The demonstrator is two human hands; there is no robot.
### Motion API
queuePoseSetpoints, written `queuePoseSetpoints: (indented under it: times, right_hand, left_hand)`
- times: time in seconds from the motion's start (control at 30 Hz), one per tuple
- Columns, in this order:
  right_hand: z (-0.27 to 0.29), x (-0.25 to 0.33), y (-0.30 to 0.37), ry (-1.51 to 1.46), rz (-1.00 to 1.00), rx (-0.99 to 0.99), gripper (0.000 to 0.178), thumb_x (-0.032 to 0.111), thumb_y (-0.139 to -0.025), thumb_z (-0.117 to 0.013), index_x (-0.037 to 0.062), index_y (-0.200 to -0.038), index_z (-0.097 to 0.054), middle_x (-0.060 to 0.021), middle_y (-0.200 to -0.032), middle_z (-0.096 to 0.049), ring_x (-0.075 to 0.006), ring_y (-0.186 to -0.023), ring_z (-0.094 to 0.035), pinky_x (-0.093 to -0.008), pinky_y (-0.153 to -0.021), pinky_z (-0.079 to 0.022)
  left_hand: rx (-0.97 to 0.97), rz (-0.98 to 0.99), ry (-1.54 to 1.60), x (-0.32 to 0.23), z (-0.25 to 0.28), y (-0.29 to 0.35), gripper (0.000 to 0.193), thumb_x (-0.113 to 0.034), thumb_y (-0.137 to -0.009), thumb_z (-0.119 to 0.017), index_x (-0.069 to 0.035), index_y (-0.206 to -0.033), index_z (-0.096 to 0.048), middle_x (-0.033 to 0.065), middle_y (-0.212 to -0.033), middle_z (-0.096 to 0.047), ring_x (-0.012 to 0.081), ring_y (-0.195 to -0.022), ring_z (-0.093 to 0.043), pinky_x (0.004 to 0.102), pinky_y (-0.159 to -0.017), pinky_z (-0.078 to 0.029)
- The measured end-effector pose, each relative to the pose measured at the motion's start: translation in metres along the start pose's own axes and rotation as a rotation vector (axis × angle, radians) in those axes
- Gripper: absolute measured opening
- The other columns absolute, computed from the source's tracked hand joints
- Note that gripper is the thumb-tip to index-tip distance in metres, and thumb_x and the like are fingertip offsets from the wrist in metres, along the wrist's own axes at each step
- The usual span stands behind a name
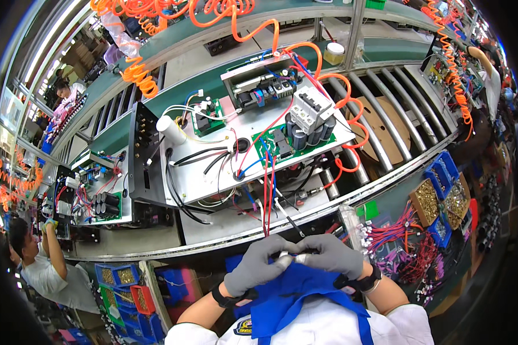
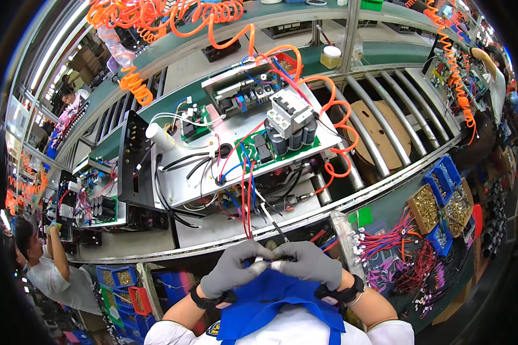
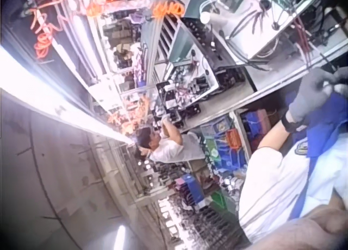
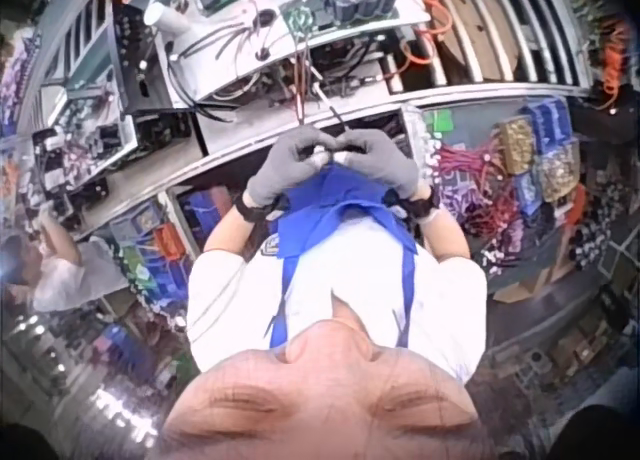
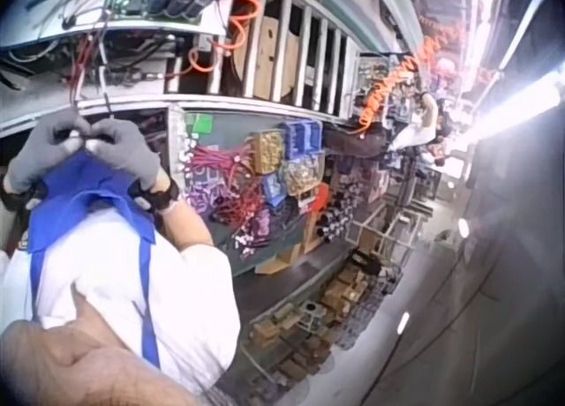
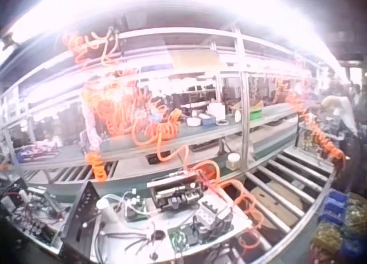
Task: Wiring and assembling industrial electronic components within a metal chassis on a factory assembly line.
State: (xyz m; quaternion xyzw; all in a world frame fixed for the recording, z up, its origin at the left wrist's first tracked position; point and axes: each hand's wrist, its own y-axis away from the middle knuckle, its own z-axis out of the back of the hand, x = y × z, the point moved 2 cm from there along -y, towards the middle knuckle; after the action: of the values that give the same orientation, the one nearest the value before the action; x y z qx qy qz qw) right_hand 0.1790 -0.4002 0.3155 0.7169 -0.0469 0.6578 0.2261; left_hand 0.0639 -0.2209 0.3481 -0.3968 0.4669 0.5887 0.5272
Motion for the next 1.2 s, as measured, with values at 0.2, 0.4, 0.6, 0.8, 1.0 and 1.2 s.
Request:
queuePoseSetpoints:
  times: [0.2,0.4,0.6,0.8,1.0,1.2]
  right_hand:
    - [-0.003,-0.012,-0.008,0.120,-0.018,0.070,0.028,0.025,-0.088,-0.073,0.0023,-0.104,-0.074,-0.0096,-0.088,-0.070,-0.0161,-0.080,-0.064,-0.0311,-0.073,-0.050]
    - [-0.005,-0.007,-0.008,0.665,0.442,-0.102,0.016,0.020,-0.084,-0.074,0.0090,-0.095,-0.073,-0.0113,-0.081,-0.063,-0.0316,-0.079,-0.061,-0.0394,-0.071,-0.049]
    - [-0.014,0.000,-0.040,0.381,0.507,-0.243,0.017,0.023,-0.093,-0.067,0.0090,-0.102,-0.071,-0.0109,-0.096,-0.066,-0.0286,-0.093,-0.064,-0.0413,-0.081,-0.050]
    - [-0.019,-0.017,-0.096,-0.063,0.386,-0.163,0.022,0.023,-0.094,-0.068,0.0042,-0.106,-0.070,-0.0112,-0.111,-0.065,-0.0209,-0.101,-0.062,-0.0346,-0.088,-0.049]
    - [-0.012,-0.027,-0.083,-0.167,0.404,-0.121,0.028,0.024,-0.094,-0.070,0.0017,-0.110,-0.071,-0.0038,-0.096,-0.065,-0.0121,-0.089,-0.059,-0.0305,-0.078,-0.048]
    - [-0.003,-0.041,-0.076,-0.210,0.179,-0.073,0.029,0.030,-0.094,-0.071,0.0040,-0.107,-0.073,-0.0008,-0.084,-0.064,-0.0057,-0.077,-0.054,-0.0249,-0.064,-0.044]
  left_hand:
    - [0.026,-0.056,-0.215,-0.005,-0.003,-0.005,0.039,-0.004,-0.080,-0.059,-0.005,-0.120,-0.062,0.0183,-0.103,-0.067,0.0359,-0.092,-0.065,0.0429,-0.080,-0.052]
    - [0.062,0.125,-0.258,0.001,0.003,-0.001,0.043,-0.013,-0.082,-0.067,-0.006,-0.123,-0.058,0.0123,-0.099,-0.067,0.0263,-0.082,-0.066,0.0369,-0.073,-0.054]
    - [-0.638,0.100,-0.005,0.033,0.040,-0.032,0.040,-0.015,-0.087,-0.075,0.000,-0.121,-0.063,0.0064,-0.099,-0.068,0.0107,-0.080,-0.062,0.0265,-0.071,-0.051]
    - [-0.542,0.025,0.015,0.056,0.044,-0.049,0.023,-0.015,-0.093,-0.069,0.004,-0.106,-0.070,0.0062,-0.085,-0.071,0.0101,-0.073,-0.063,0.0271,-0.066,-0.051]
    - [-0.515,-0.007,-0.316,0.049,0.040,-0.047,0.025,-0.014,-0.086,-0.075,-0.001,-0.106,-0.071,0.0105,-0.085,-0.072,0.0141,-0.070,-0.068,0.0302,-0.063,-0.053]
    - [-0.608,-0.293,-1.081,-0.003,0.025,-0.060,0.057,-0.017,-0.068,-0.080,-0.011,-0.121,-0.059,0.0125,-0.116,-0.061,0.0349,-0.110,-0.057,0.0439,-0.093,-0.044]
